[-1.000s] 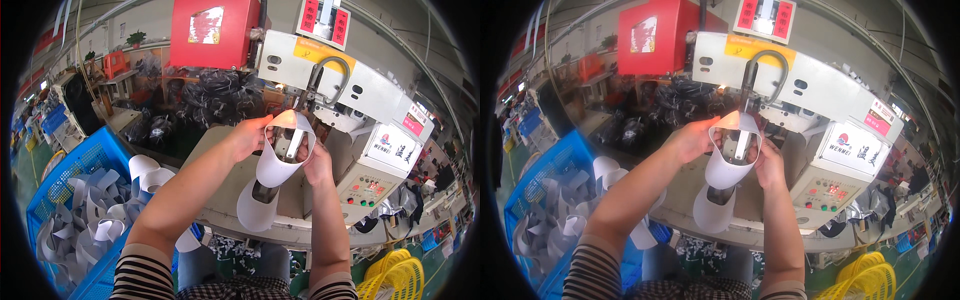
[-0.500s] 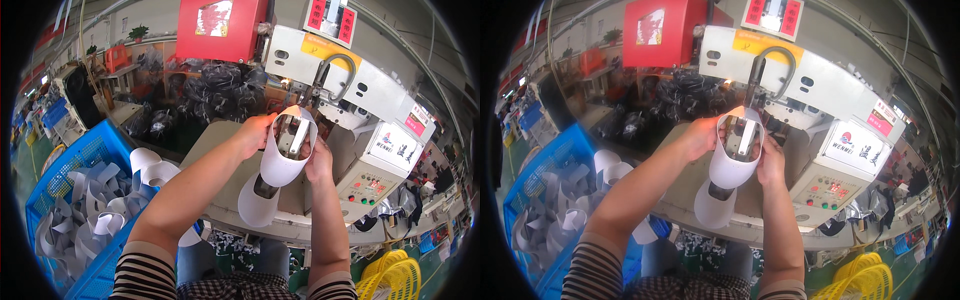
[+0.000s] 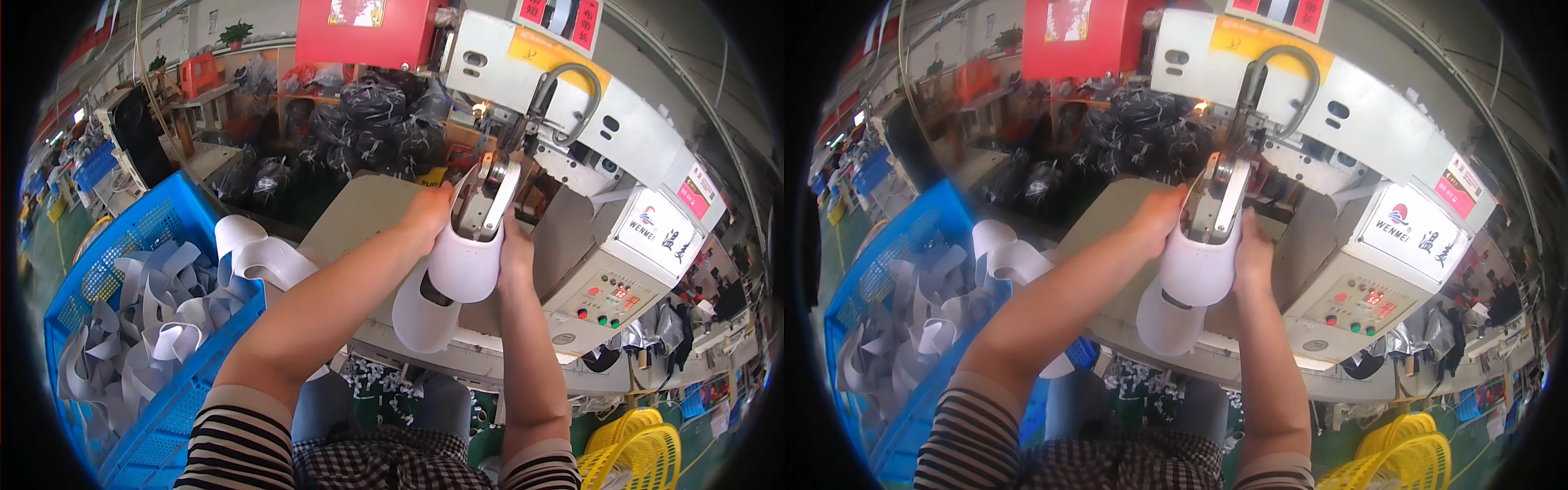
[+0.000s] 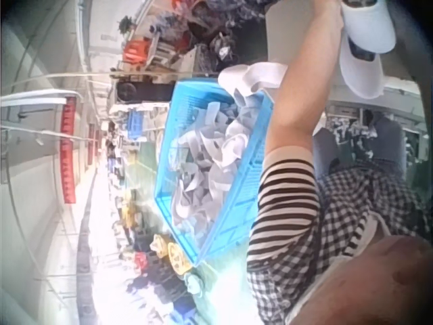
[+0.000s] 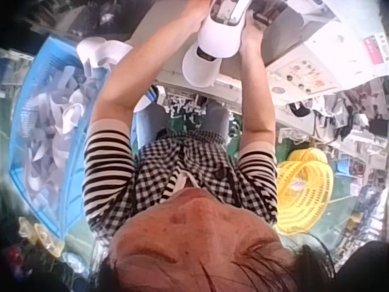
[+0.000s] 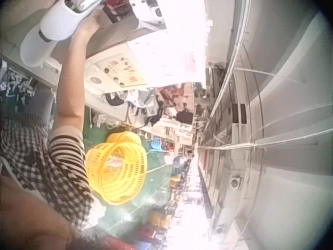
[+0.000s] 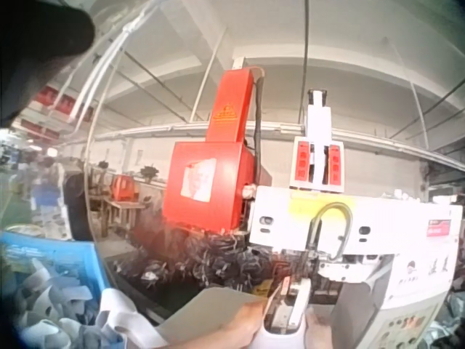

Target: The person stitches white shoe upper components using a post-bed industrial sewing machine.

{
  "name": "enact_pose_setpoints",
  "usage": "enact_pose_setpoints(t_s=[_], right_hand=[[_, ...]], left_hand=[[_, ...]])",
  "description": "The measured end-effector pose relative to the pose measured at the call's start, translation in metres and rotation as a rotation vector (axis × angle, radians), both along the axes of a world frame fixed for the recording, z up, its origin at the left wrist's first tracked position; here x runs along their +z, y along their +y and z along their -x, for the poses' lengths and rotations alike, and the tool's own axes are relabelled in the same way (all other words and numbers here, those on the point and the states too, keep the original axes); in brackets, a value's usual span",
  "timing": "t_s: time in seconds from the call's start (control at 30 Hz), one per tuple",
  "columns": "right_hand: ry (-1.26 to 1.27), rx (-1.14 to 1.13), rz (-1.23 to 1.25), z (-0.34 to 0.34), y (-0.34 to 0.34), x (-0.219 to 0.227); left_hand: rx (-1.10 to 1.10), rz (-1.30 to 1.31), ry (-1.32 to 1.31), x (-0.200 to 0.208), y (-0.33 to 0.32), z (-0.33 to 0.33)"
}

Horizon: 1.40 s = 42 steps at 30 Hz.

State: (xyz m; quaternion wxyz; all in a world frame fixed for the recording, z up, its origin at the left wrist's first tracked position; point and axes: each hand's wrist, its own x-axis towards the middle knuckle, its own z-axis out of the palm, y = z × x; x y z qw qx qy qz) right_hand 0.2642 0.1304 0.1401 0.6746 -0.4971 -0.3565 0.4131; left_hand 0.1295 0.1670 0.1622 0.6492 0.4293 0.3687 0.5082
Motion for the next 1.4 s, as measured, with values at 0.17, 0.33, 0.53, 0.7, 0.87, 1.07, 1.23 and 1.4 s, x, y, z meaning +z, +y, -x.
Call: enact_pose_setpoints(t_s=[0.17, 0.33, 0.53, 0.7, 0.87, 1.07, 1.23, 1.4], right_hand=[[-0.062, 0.005, 0.052, -0.009, -0.005, -0.086], [-0.504, -0.095, 0.098, -0.003, -0.004, -0.088], [-1.186, -0.133, 0.136, -0.010, -0.026, -0.123], [-1.213, -0.482, -0.155, 0.008, -0.080, -0.105], [-0.846, 0.459, -0.280, 0.105, -0.132, -0.104], [-0.618, 0.773, -0.035, 0.184, -0.123, -0.146], [-0.599, 0.777, -0.138, 0.160, -0.153, -0.149], [-0.701, 0.944, -0.137, 0.118, -0.171, -0.135]], left_hand=[[0.124, 0.069, 0.317, -0.073, -0.006, -0.001], [0.305, -0.133, 0.603, -0.086, 0.005, 0.005], [0.233, -0.609, 1.620, -0.147, 0.012, 0.002], [0.167, -0.429, 1.150, -0.094, -0.058, 0.058], [-0.160, -0.891, 1.533, -0.046, -0.056, 0.158], [-0.290, -1.027, 2.077, -0.041, -0.055, 0.170], [0.170, -0.731, 1.553, -0.030, -0.052, 0.203], [0.264, -0.578, 1.421, -0.026, -0.041, 0.220]])
